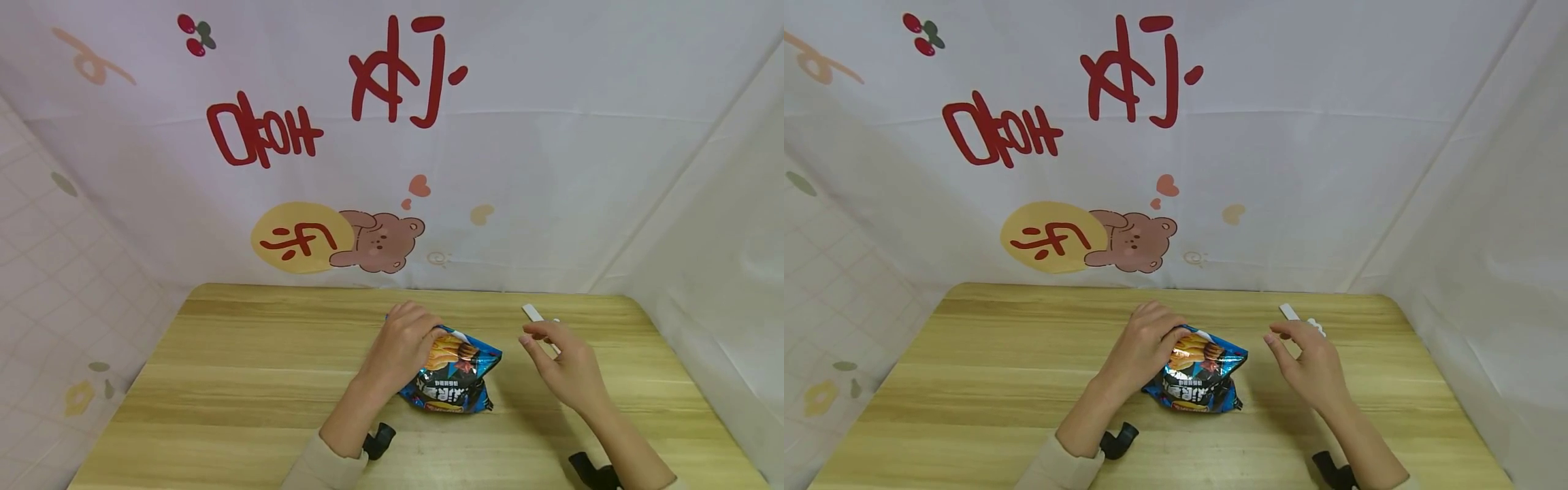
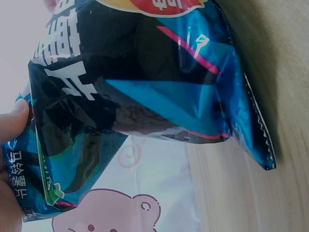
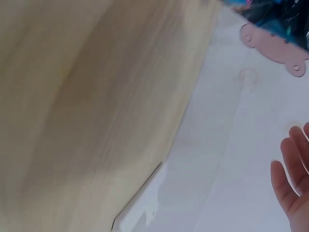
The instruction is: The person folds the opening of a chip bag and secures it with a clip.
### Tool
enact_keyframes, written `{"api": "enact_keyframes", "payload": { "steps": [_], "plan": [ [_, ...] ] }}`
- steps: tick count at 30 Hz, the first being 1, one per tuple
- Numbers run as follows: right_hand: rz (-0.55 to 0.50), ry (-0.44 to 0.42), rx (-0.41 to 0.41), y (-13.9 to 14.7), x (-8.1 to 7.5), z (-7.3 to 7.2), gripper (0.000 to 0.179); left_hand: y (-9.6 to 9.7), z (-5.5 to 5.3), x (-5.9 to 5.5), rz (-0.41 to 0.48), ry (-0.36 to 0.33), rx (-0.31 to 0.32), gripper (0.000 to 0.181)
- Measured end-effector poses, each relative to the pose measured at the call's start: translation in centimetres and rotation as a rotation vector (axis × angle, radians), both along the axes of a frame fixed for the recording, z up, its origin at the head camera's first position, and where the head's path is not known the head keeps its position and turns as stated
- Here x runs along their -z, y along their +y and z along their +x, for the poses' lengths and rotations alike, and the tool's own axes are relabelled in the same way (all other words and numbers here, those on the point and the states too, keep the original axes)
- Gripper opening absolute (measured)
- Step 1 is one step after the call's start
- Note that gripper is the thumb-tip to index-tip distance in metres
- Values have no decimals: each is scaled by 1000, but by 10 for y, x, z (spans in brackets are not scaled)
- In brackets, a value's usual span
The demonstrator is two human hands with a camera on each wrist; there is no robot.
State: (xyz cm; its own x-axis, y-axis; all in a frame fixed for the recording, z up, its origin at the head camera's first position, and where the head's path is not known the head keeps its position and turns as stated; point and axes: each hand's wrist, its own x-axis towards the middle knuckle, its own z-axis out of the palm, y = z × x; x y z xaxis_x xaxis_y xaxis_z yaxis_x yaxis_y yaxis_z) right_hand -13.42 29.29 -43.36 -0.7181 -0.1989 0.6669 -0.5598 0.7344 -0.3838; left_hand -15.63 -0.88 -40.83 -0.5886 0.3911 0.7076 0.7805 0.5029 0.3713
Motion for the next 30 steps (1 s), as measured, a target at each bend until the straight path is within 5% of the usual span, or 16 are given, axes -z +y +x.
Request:
{"api": "enact_keyframes", "payload": {
  "steps": [8, 20, 30],
  "plan": [
    [143, -8, 35, 26, 3, -15, 40, -1, 0, -1, -4, 19, -5, 5],
    [300, -375, 162, 50, 10, -32, 71, 0, -1, -1, -15, -11, 1, 4],
    [399, -582, 221, 65, 20, -47, 95, 0, 0, -2, -17, -20, 1, 4]
  ]
}}
